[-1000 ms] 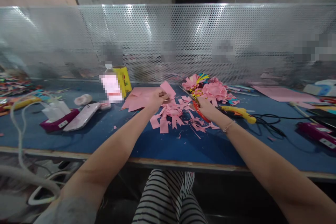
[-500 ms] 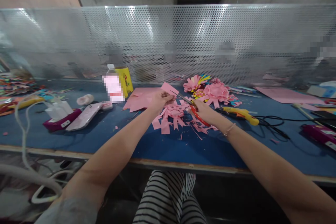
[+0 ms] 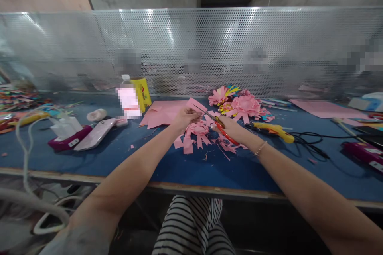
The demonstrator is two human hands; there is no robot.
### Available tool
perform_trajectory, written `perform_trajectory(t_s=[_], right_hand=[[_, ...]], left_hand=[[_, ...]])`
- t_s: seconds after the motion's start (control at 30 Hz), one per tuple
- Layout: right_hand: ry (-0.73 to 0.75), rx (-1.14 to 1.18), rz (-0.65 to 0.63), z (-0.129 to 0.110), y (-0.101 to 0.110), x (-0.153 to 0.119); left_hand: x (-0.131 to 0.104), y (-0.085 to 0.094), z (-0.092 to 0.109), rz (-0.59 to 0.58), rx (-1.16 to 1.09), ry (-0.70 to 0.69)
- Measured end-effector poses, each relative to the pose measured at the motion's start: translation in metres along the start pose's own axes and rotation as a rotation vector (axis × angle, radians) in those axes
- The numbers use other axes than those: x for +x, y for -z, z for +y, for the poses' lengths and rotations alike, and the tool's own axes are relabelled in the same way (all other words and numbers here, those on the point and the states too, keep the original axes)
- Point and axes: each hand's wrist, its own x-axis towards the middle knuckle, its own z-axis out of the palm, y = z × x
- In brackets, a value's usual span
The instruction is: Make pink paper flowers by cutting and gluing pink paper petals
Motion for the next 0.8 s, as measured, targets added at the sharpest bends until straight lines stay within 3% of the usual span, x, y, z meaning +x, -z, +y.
perform_trajectory(t_s=[0.43,0.8], right_hand=[[0.08,-0.091,0.025,-0.0058,0.0018,-0.0019],[0.081,-0.172,0.069,0.0028,-0.0027,0.0017]], left_hand=[[0.0009,0.0009,-0.0006,0.017,0.022,0.014],[0.0014,0.0027,0.0,0.023,0.011,0.02]])
